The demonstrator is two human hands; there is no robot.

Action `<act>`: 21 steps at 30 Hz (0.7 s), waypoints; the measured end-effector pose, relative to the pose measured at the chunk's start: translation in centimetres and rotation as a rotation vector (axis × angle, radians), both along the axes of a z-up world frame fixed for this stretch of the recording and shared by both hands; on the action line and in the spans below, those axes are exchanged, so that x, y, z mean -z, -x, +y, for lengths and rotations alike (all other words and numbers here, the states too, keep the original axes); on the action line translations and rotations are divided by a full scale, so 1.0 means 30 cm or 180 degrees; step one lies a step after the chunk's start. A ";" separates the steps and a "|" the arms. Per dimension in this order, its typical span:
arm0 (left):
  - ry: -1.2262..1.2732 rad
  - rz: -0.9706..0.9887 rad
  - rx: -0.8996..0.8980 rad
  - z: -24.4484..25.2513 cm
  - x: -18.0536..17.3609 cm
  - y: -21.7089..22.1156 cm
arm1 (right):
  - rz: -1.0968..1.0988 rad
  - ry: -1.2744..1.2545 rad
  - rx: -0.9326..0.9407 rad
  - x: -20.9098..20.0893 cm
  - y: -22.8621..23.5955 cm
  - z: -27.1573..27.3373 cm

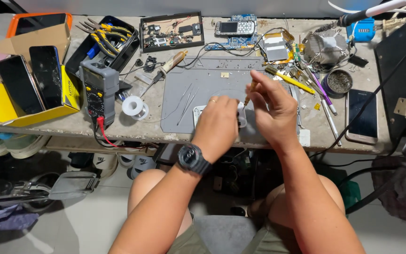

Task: Repairing a smartphone by disassembling and inspecting internal components

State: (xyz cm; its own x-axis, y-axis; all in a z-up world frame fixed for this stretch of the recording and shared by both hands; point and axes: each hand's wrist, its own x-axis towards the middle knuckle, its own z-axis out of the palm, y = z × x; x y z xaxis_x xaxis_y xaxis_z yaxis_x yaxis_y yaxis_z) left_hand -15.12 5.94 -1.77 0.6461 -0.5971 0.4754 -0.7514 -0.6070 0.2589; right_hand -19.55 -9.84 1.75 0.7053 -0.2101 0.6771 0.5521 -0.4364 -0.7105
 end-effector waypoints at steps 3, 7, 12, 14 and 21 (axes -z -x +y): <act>0.0580 0.0680 0.0178 0.002 -0.024 -0.035 | -0.0062 -0.0033 -0.0071 -0.011 0.000 0.011; 0.1040 0.1507 0.0289 -0.037 0.009 -0.069 | -0.0099 0.0009 -0.0042 -0.004 0.004 0.008; 0.0899 0.1342 0.0095 -0.059 0.042 -0.088 | 0.0173 0.0213 -0.0025 -0.011 0.024 -0.007; 0.0936 0.1305 0.0088 -0.062 0.034 -0.080 | 0.0294 0.0370 0.0152 0.014 0.018 -0.024; 0.0893 0.1189 -0.0071 -0.062 0.003 -0.063 | 0.0441 0.0498 0.0414 0.062 0.002 -0.037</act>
